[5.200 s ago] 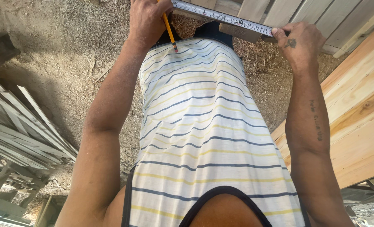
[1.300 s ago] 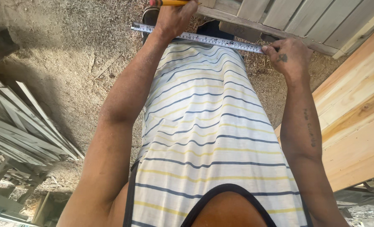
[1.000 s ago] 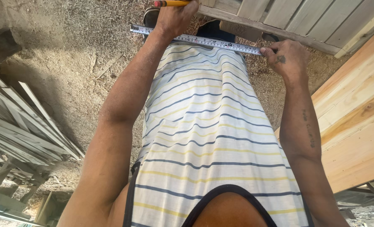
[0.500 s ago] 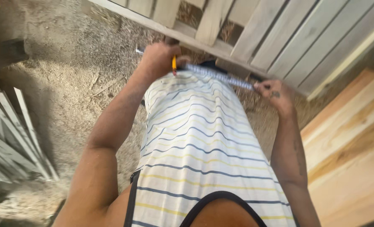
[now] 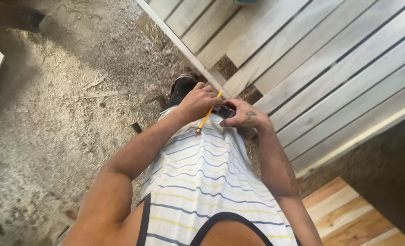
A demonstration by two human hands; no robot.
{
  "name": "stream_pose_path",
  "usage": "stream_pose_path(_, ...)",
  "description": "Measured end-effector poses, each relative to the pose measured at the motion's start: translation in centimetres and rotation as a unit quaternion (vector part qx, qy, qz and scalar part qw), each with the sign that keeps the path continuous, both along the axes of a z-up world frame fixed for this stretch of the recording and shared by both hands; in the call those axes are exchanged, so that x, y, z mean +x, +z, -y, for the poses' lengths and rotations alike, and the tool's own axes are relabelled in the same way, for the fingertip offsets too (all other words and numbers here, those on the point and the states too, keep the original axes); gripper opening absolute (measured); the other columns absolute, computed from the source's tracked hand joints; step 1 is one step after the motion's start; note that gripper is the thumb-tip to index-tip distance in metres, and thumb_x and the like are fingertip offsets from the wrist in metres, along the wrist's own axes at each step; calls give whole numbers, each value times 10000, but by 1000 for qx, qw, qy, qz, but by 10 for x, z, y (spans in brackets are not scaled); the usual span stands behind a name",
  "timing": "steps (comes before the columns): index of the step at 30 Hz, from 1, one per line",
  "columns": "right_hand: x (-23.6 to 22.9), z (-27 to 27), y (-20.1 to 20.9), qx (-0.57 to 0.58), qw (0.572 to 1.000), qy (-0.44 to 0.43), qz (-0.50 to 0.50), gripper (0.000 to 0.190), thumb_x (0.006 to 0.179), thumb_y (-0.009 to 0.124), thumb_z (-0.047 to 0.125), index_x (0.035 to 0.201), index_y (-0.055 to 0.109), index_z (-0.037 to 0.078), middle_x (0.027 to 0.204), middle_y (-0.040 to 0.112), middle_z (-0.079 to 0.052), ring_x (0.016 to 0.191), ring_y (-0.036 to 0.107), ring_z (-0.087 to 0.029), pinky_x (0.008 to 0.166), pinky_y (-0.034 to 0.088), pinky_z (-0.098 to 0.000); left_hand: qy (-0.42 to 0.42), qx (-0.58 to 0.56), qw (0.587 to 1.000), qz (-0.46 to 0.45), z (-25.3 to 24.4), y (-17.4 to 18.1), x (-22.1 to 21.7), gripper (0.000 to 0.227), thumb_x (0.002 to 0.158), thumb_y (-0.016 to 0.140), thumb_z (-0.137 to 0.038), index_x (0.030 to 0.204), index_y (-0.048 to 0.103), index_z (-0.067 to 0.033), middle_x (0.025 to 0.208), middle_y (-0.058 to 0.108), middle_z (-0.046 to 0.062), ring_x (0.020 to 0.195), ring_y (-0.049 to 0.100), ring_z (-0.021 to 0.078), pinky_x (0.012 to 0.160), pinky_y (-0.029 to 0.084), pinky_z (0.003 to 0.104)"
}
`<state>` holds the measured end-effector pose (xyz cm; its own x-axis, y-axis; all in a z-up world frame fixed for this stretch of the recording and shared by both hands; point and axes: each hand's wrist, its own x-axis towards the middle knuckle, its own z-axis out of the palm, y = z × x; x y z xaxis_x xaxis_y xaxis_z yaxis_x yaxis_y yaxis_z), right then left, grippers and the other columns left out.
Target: The person measures and marks a wooden pallet with a folding ruler and pencil, then hammers nails into the pallet to secure the slats. The person repeats measuring and marking actions before continuing to hammer nails.
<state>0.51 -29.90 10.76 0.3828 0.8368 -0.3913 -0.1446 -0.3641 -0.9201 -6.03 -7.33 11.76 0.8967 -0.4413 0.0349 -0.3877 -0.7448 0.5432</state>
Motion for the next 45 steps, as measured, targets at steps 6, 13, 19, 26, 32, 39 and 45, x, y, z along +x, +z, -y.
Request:
stream_pose_path(6,39,-72,-3,-124,974,-160,-100,589,715,780,177,1255,643,-13,1008,716,-93,885,690,-196,797,584,-342,261,-58,957,116,-59,-25,46,119,981,637,-242,1070,714,-228,1149,723,127,1164,609,290,945,453,438)
stream_pose_path(13,114,-187,-64,-10,875,-470,-118,627,845,817,202,1354,591,-86,1170,692,-191,1023,710,-272,913,615,-319,356,-51,926,-114,-137,-68,161,335,1082,552,-409,1012,601,-85,701,654,196,663,654,443,558,476,574)
stream_pose_path(19,125,-206,-27,-100,869,-424,234,593,971,795,61,1452,500,-121,1407,555,-299,1293,567,-390,1064,475,-410,279,-164,942,-83,-149,-20,210,247,1108,514,-291,1058,579,-58,613,599,130,539,608,355,528,456,531)
stream_pose_path(26,191,-163,57,-166,751,-449,455,148,1003,646,4,1145,688,-12,1075,725,-207,954,727,-315,816,599,-401,228,-367,902,-16,-100,33,286,161,1100,550,-240,1187,635,-135,1162,671,37,1139,569,213,1098,357,438)
stream_pose_path(32,291,-137,-15,-440,792,-201,373,150,875,668,34,1013,720,12,970,694,-274,933,666,-450,821,535,-520,201,-167,962,85,-89,13,304,202,953,676,-295,1099,696,-157,1489,450,231,1413,307,429,1094,204,577)
stream_pose_path(39,299,-118,-48,-380,765,-185,486,120,817,670,-10,868,760,51,846,717,-235,812,706,-430,738,575,-503,267,-176,947,44,-166,-60,280,274,1111,682,-314,1346,647,-178,1438,582,48,1385,547,243,1143,432,405)
stream_pose_path(45,297,-130,-16,-296,735,-184,581,116,902,743,147,887,741,32,809,717,-213,742,704,-412,663,563,-485,212,122,955,170,-209,-91,274,491,864,634,-57,1343,560,16,1290,558,234,1205,516,384,997,451,467)
